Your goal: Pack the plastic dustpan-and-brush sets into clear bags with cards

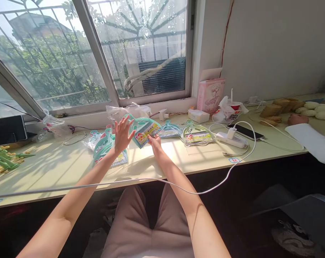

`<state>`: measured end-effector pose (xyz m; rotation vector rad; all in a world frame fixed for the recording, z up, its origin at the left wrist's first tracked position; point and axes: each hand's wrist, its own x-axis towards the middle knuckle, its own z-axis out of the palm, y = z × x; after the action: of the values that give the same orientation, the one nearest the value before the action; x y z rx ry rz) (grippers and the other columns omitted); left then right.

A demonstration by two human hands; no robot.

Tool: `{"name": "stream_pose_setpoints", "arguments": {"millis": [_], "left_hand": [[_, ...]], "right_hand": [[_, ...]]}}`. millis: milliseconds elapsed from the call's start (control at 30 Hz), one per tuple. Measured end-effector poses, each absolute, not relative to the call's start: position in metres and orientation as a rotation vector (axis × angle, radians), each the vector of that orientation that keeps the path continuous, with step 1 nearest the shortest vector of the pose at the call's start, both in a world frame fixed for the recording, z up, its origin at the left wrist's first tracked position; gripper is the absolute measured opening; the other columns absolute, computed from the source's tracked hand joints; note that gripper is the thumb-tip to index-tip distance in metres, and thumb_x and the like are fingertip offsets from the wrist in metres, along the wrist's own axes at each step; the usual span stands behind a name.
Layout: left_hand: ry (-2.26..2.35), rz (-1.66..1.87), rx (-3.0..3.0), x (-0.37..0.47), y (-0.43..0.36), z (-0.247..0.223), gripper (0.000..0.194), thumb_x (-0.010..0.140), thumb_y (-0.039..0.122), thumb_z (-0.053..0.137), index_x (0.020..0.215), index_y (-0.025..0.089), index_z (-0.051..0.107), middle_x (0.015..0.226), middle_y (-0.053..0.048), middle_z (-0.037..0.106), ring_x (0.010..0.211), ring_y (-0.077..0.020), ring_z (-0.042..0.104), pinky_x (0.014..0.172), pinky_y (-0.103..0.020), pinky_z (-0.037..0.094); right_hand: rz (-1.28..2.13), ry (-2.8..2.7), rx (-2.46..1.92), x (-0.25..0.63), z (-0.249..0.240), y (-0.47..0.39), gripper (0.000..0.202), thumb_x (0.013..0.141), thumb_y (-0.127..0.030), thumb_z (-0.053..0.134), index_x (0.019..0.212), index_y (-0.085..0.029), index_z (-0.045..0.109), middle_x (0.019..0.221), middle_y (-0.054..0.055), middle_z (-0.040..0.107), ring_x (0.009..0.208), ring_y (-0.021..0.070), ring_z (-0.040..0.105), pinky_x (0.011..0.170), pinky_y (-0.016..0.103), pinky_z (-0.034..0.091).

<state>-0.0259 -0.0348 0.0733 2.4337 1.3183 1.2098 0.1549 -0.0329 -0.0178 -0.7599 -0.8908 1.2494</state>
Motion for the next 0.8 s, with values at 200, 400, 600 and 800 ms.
{"name": "stream_pose_setpoints", "arguments": {"millis": [200, 400, 600, 800], "left_hand": [[1.499, 1.725, 1.444, -0.020, -0.029, 0.066, 0.074, 0.107, 0.046, 0.071, 0.173, 0.025, 0.045, 0.185, -0.020, 0.044, 0.181, -0.0388, 0.024, 0.139, -0.062, 0.038], [0.777, 1.410, 1.227, -0.008, -0.009, 0.044, 0.067, 0.093, 0.065, 0.089, 0.139, 0.019, 0.074, 0.139, -0.017, 0.081, 0.143, -0.0389, 0.071, 0.117, -0.051, 0.061], [0.847, 1.456, 1.089, -0.017, -0.003, 0.031, 0.059, 0.093, 0.053, 0.096, 0.138, 0.021, 0.075, 0.148, -0.018, 0.077, 0.147, -0.0371, 0.068, 0.114, -0.049, 0.062], [0.985, 1.544, 1.106, -0.048, 0.011, 0.049, 0.038, 0.121, 0.044, 0.058, 0.148, 0.018, 0.065, 0.123, -0.014, 0.083, 0.130, -0.0320, 0.075, 0.110, -0.050, 0.062]], "right_hand": [[1.188, -0.978, -0.725, 0.159, -0.021, -0.038, 0.047, 0.086, -0.048, 0.076, 0.129, -0.035, 0.063, 0.135, 0.008, 0.081, 0.132, 0.0309, 0.076, 0.108, 0.049, 0.066], [1.230, -0.820, -0.629, 0.160, -0.025, -0.031, 0.049, 0.078, -0.038, 0.083, 0.120, -0.033, 0.059, 0.129, 0.006, 0.084, 0.133, 0.0306, 0.078, 0.110, 0.051, 0.068], [1.205, -0.614, -0.742, 0.158, -0.017, -0.026, 0.046, 0.080, -0.029, 0.082, 0.116, -0.035, 0.053, 0.126, 0.003, 0.083, 0.128, 0.0258, 0.080, 0.103, 0.044, 0.071], [1.301, -0.725, -0.725, 0.163, -0.010, -0.047, 0.043, 0.076, -0.027, 0.085, 0.108, -0.033, 0.057, 0.111, 0.001, 0.083, 0.120, 0.0303, 0.081, 0.105, 0.049, 0.070]]}}
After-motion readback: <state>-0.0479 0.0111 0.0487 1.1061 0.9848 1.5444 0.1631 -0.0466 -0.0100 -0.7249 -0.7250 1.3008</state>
